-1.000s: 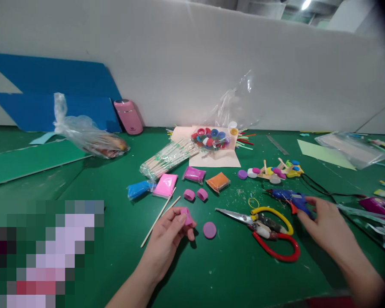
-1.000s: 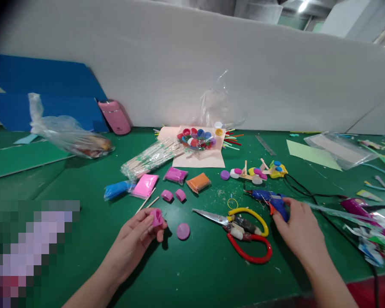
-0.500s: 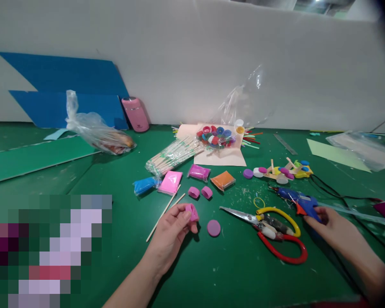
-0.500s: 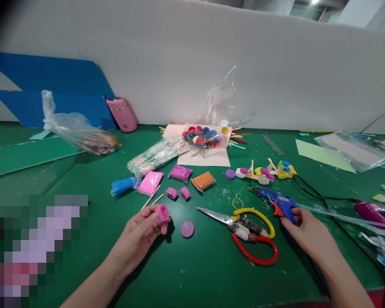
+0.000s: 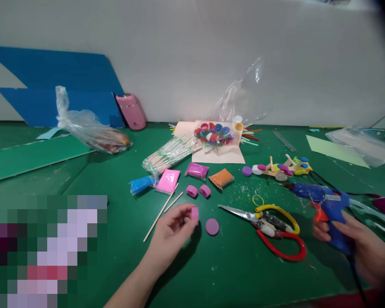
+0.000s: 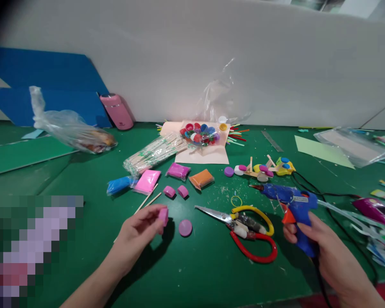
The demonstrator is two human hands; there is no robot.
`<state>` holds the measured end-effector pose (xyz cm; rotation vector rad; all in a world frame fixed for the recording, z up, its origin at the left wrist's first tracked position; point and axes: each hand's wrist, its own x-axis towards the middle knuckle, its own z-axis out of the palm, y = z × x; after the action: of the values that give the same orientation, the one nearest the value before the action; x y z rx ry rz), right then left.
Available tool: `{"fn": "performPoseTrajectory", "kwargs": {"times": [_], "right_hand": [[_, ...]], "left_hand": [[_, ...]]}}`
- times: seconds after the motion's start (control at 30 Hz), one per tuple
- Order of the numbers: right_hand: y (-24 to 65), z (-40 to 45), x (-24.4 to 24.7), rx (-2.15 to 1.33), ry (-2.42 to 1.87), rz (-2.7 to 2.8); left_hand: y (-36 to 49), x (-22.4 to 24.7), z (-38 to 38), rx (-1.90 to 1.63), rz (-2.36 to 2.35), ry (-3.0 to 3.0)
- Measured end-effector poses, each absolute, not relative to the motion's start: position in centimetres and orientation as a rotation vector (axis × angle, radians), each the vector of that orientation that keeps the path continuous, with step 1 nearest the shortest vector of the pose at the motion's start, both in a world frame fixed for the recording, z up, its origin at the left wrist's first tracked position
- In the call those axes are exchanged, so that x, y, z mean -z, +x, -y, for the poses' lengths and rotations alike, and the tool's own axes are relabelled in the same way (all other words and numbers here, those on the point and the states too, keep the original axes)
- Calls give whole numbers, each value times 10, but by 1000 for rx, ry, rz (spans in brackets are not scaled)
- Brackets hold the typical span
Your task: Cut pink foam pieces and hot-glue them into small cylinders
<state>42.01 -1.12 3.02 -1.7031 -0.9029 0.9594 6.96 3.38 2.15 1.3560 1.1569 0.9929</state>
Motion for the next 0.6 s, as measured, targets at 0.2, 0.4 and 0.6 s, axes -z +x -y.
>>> {"fn": "performPoseTrajectory", "kwargs": {"times": [0.2,0.4,0.6], "right_hand": [[402,9,-33,-1231,-1532,888],[377,16,-36,-1148,-1596,1178],[348,14,-43,-1214,-1484,1393]], "left_hand": [[69,-53,-41,-386,-1358,2596],[59,-64,-50,-804,-1472,2296],[66,-53,-44,-1001,-1187,1317]]}}
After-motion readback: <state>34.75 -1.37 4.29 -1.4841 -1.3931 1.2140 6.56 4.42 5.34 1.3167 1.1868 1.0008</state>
